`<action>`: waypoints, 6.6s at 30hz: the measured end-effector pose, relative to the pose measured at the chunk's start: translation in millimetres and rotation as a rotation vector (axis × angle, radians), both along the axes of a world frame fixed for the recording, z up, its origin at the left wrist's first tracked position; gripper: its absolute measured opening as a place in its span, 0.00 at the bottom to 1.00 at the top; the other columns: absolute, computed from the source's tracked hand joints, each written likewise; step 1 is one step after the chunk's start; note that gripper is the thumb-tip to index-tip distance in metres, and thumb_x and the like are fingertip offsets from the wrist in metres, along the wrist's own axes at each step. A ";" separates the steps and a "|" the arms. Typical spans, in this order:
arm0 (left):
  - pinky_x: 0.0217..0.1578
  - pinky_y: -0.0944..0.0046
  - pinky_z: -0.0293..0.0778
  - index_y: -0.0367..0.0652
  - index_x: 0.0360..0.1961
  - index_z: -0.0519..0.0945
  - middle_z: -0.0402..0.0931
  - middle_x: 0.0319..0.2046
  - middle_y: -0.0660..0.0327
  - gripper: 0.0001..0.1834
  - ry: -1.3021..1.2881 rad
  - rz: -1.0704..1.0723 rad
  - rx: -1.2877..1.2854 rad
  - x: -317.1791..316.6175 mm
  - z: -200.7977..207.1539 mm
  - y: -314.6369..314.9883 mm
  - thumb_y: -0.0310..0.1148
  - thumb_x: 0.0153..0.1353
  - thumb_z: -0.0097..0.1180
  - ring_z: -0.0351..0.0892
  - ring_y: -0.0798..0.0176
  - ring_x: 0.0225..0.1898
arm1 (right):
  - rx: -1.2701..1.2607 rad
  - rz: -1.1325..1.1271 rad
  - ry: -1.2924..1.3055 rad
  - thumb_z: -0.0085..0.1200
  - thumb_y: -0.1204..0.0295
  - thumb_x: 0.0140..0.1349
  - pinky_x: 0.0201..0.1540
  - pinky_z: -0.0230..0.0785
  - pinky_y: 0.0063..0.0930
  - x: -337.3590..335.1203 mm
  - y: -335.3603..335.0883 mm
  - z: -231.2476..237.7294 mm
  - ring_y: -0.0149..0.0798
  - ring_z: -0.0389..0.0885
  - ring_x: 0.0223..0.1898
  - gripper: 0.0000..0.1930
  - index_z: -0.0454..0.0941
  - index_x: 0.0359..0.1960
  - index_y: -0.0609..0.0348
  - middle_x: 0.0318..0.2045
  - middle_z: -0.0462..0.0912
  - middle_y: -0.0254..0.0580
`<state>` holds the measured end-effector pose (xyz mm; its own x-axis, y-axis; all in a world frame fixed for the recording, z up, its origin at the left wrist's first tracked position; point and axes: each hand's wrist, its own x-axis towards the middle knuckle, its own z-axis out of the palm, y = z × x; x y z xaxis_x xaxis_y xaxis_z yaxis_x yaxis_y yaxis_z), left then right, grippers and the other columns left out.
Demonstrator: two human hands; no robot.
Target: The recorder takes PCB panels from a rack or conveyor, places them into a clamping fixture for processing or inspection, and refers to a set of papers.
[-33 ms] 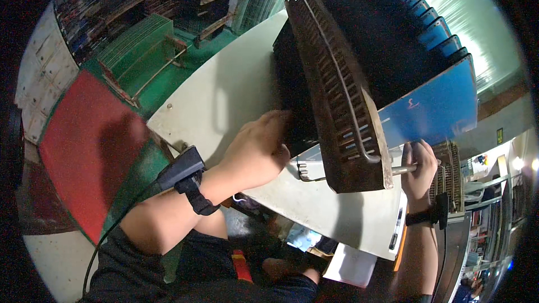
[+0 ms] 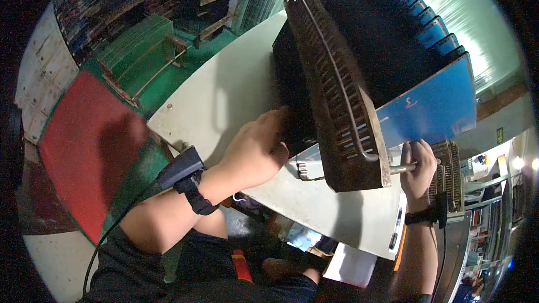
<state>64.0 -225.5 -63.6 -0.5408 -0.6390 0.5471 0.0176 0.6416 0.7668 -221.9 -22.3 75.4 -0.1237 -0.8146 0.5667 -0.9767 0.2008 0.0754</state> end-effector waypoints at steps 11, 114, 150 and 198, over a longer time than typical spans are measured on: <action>0.71 0.41 0.57 0.25 0.71 0.57 0.62 0.67 0.31 0.44 -0.311 -0.019 -0.090 12.1 10.2 62.2 0.40 0.62 0.61 0.61 0.34 0.71 | -0.022 -0.016 0.055 0.54 0.75 0.67 0.30 0.61 0.43 -3.6 1.2 -2.8 0.56 0.68 0.26 0.15 0.64 0.23 0.66 0.23 0.66 0.52; 0.39 0.46 0.78 0.51 0.50 0.81 0.85 0.37 0.51 0.18 -0.690 -0.216 -0.762 -84.8 176.6 171.1 0.51 0.73 0.50 0.85 0.43 0.42 | 0.296 0.173 -0.868 0.57 0.65 0.70 0.53 0.75 0.43 122.2 253.5 -37.8 0.56 0.84 0.50 0.15 0.80 0.53 0.61 0.48 0.85 0.55; 0.40 0.42 0.80 0.55 0.43 0.85 0.86 0.36 0.50 0.15 -0.598 -0.246 -0.712 -79.3 179.0 164.7 0.45 0.69 0.48 0.86 0.41 0.40 | -0.463 -0.347 -0.192 0.53 0.62 0.64 0.51 0.70 0.56 111.6 95.5 3.2 0.61 0.84 0.37 0.14 0.75 0.36 0.64 0.30 0.84 0.57; 0.40 0.44 0.72 0.39 0.42 0.75 0.79 0.33 0.43 0.09 -0.441 -0.275 -0.780 -88.2 136.8 133.0 0.34 0.68 0.55 0.78 0.34 0.40 | -1.055 -1.901 0.724 0.57 0.66 0.61 0.62 0.71 0.53 247.3 820.3 212.2 0.63 0.74 0.63 0.25 0.73 0.60 0.58 0.66 0.69 0.62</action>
<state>-24.2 -92.4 73.2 -0.8791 0.0033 0.4766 0.0555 0.9939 0.0955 25.3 797.9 287.6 0.2208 0.4592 0.8605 0.4432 0.7387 -0.5079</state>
